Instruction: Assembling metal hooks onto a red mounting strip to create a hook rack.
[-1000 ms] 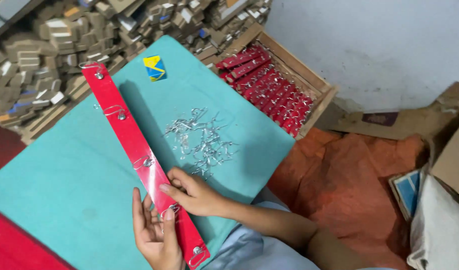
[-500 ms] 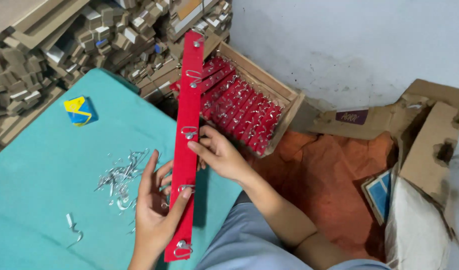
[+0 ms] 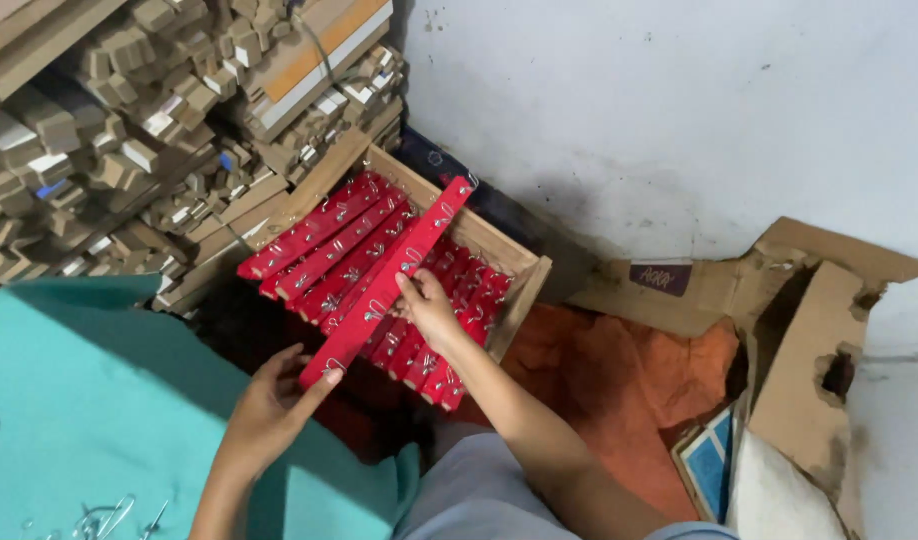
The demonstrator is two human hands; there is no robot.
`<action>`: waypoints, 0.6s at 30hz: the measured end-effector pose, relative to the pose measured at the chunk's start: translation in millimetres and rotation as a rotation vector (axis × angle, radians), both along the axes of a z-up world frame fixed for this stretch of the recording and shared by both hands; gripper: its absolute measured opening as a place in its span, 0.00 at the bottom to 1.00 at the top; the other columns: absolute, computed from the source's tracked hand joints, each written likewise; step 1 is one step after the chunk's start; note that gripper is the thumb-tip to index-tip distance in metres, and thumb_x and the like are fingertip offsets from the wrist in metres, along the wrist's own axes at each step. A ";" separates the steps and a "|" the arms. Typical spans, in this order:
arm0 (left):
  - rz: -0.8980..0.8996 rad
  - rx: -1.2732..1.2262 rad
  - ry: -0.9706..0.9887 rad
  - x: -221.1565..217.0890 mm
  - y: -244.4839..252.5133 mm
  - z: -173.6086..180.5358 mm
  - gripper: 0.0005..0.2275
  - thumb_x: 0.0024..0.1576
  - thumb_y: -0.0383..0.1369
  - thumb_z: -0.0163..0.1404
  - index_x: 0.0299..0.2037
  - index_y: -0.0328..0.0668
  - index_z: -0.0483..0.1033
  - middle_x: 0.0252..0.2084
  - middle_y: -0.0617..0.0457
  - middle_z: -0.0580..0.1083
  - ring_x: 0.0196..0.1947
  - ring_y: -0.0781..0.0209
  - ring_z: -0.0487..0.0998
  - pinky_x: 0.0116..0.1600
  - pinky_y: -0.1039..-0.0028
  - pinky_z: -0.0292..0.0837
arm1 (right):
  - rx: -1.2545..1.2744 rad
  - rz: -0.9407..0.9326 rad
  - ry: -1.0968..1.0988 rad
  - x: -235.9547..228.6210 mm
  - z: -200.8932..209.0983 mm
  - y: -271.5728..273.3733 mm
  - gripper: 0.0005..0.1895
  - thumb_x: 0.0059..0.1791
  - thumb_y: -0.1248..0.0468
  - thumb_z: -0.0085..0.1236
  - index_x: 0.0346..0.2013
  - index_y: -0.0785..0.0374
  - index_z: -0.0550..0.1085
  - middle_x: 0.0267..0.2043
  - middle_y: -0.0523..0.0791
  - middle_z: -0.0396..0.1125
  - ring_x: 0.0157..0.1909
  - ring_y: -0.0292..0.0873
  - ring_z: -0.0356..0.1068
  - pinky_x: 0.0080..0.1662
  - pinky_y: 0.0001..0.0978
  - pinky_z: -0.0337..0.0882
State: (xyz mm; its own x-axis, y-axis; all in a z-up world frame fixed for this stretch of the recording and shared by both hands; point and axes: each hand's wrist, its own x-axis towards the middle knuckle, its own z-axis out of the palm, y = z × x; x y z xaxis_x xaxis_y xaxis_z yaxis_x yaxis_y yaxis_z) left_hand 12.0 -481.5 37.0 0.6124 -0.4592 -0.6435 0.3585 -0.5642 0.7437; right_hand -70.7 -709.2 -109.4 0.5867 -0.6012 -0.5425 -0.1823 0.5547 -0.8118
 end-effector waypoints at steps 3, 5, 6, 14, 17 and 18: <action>-0.068 0.104 -0.064 10.4 -32.7 -24.7 0.24 0.49 0.43 0.61 0.54 0.40 0.79 0.44 0.55 0.81 0.38 0.67 0.77 0.42 0.75 0.70 | 0.053 0.055 0.046 12.8 -2.4 -28.9 0.09 0.57 0.59 0.53 0.46 0.60 0.66 0.31 0.42 0.64 0.31 0.38 0.68 0.43 0.31 0.78; -0.101 0.203 -0.111 17.4 -49.4 -38.7 0.27 0.47 0.48 0.60 0.55 0.43 0.79 0.42 0.54 0.81 0.39 0.63 0.78 0.45 0.73 0.70 | 0.104 0.073 0.098 26.5 -14.9 -39.5 0.21 0.56 0.58 0.53 0.60 0.63 0.60 0.36 0.44 0.65 0.34 0.39 0.68 0.45 0.30 0.78; -0.139 0.295 -0.164 21.1 -56.8 -46.2 0.30 0.45 0.53 0.59 0.56 0.46 0.80 0.41 0.53 0.81 0.40 0.60 0.79 0.47 0.71 0.70 | 0.147 0.085 0.146 34.1 -21.3 -44.3 0.35 0.55 0.57 0.52 0.73 0.65 0.54 0.40 0.47 0.66 0.37 0.40 0.69 0.48 0.29 0.78; -0.045 0.328 -0.248 49.0 -86.4 -144.6 0.31 0.48 0.49 0.63 0.59 0.39 0.78 0.48 0.38 0.80 0.51 0.42 0.81 0.51 0.58 0.77 | 0.229 0.064 0.083 79.2 -194.3 -66.5 0.29 0.55 0.50 0.60 0.63 0.64 0.62 0.47 0.52 0.56 0.47 0.52 0.69 0.50 0.45 0.80; -0.009 0.332 -0.238 58.3 -96.7 -156.1 0.30 0.46 0.48 0.63 0.58 0.41 0.79 0.47 0.39 0.80 0.51 0.43 0.81 0.51 0.59 0.77 | 0.274 0.082 0.126 97.3 -210.5 -71.9 0.28 0.55 0.50 0.61 0.62 0.63 0.64 0.47 0.52 0.57 0.49 0.52 0.68 0.52 0.48 0.79; 0.009 0.318 -0.223 59.8 -102.5 -156.3 0.30 0.47 0.47 0.62 0.58 0.40 0.78 0.47 0.39 0.80 0.51 0.43 0.81 0.52 0.59 0.77 | 0.290 0.075 0.146 100.1 -210.4 -75.3 0.28 0.54 0.51 0.62 0.60 0.63 0.65 0.46 0.51 0.58 0.48 0.52 0.68 0.52 0.48 0.79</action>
State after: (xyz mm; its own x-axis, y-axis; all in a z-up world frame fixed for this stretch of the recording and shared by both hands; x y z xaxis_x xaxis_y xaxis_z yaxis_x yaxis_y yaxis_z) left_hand 71.8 -584.0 -119.3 0.7568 -0.2521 -0.6031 0.2136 -0.7767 0.5926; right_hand 29.3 -784.5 -319.8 0.5267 -0.3677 -0.7664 -0.3346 0.7392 -0.5845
